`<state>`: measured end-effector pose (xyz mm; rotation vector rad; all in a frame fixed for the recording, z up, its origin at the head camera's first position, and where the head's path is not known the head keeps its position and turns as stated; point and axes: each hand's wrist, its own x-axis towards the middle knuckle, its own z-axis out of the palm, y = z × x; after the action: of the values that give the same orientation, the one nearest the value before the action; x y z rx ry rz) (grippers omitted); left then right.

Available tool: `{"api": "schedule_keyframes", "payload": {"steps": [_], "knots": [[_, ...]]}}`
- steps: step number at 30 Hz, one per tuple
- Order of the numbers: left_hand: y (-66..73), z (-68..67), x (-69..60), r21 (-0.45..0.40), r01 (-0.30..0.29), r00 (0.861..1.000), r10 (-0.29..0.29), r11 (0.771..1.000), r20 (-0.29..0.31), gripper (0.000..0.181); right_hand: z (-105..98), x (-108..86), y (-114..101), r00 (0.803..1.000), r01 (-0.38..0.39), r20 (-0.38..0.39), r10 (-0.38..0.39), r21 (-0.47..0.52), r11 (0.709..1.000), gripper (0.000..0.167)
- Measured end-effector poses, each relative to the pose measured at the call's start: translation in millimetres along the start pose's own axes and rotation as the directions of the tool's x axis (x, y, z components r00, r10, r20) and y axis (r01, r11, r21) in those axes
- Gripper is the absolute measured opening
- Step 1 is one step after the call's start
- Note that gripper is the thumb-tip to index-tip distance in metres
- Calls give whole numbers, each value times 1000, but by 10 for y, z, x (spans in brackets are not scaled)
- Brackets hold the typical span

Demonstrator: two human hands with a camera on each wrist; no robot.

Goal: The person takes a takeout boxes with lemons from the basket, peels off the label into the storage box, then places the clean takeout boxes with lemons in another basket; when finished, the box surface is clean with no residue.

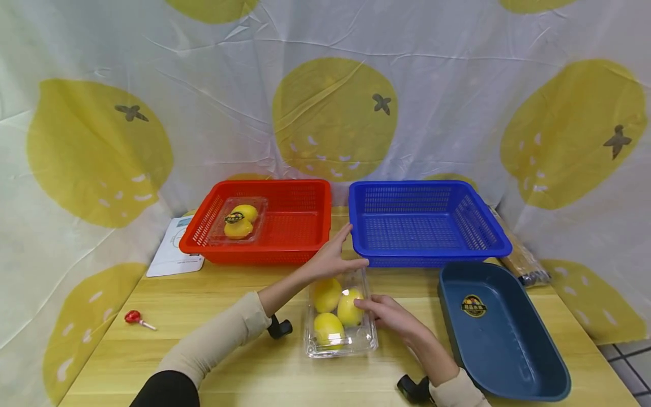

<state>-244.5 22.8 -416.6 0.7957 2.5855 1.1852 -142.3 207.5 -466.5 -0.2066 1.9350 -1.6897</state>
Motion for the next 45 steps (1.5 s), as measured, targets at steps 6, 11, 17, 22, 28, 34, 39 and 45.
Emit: {"api": "schedule_keyframes", "payload": {"steps": [6, 11, 17, 22, 28, 34, 39, 45], "knots": [[-10, 23, 110, -62, 35, 999, -34, 997, 12, 110, 16, 11, 19, 1000, 5, 24, -5, 17, 1000, 61], [40, 65, 185, -25, 87, 996, -87, 996, 22, 110, 21, 13, 29, 999, 10, 30, -10, 8, 1000, 56], [33, 148, 236, 27, 121, 993, -121, 992, 11, 111, 25, 10, 31, 999, 14, 33, -14, 6, 1000, 54], [46, 176, 265, 24, 116, 993, -116, 993, -6, 110, 13, 11, 19, 1000, 7, 18, -6, -16, 1000, 57], [60, 201, 304, 7, 124, 992, -124, 992, -22, 109, 12, 9, -3, 1000, -12, 0, 12, -18, 1000, 64], [57, 237, 318, -76, 108, 993, -111, 991, -37, 112, 17, 1, -12, 999, -20, -29, 19, -21, 1000, 63], [58, 239, 304, -117, 109, 993, -114, 987, -35, 113, 30, -3, -20, 998, -39, -58, 38, -14, 999, 62], [56, 233, 314, -122, 121, 992, -126, 985, -32, 112, 18, -33, -37, 997, -41, -73, 40, -15, 999, 41]]}}
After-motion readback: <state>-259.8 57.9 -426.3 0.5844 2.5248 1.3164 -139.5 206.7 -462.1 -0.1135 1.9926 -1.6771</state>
